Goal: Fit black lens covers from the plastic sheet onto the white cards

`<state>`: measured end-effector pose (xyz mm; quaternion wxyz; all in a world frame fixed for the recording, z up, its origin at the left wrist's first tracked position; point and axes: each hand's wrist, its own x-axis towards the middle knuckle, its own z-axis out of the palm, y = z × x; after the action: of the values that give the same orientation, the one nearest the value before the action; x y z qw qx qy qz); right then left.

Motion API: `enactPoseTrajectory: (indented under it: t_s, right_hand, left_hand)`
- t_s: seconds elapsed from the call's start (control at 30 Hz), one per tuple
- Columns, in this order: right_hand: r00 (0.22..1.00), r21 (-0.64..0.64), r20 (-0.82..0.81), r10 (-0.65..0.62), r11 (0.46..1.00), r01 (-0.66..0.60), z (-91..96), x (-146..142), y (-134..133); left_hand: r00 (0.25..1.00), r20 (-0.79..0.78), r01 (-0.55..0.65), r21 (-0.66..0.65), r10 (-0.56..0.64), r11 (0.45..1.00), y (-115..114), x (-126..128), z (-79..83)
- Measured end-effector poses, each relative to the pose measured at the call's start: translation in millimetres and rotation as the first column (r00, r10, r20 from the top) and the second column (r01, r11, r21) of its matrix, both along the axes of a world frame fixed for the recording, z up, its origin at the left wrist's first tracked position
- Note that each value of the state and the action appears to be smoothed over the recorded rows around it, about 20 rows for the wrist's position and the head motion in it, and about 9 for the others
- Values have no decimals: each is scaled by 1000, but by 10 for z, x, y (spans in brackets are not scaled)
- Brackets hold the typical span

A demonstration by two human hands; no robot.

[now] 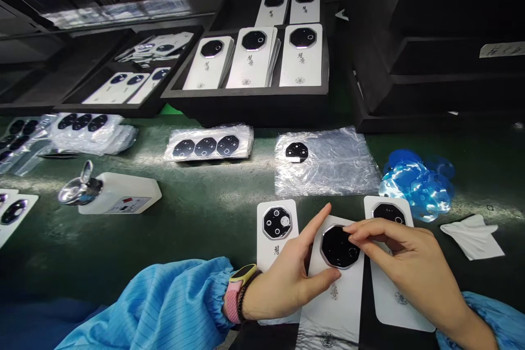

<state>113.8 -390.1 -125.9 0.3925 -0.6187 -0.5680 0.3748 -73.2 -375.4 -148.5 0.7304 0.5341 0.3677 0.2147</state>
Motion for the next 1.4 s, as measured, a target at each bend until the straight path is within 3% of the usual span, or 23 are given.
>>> enactPoseTrajectory:
  t_s: [0.27, 0.47, 0.63, 0.9, 1.07, 1.27, 1.4]
  right_hand:
    - [1000, -18, 12, 24, 1000, -23, -3, 15, 2]
    - [996, 125, 67, 53, 990, -61, -26, -2, -13]
    - [981, 280, 178, 72, 952, -121, -40, 7, -20]
    - [948, 351, 296, 114, 910, -219, -44, 4, -30]
    - [865, 454, 474, 162, 797, -398, -82, 54, -34]
    - [755, 499, 647, 105, 691, -524, -148, 89, -64]
    - [703, 481, 707, 77, 677, -557, -170, 67, -134]
  left_hand:
    - [1000, 19, -3, -14, 3, 1000, -14, 0, 1]
    - [1000, 26, -12, -8, 12, 1000, -7, 3, 2]
    - [999, 33, 0, -25, 1, 1000, -1, 7, 6]
    - [999, 44, -14, -15, 14, 1000, -2, 3, 18]
    - [999, 35, -19, -5, 19, 1000, 4, 6, 13]
    - [1000, 12, -4, 6, 4, 1000, -9, -3, 4]
    - [1000, -9, 8, 27, -8, 1000, -8, -8, 5]
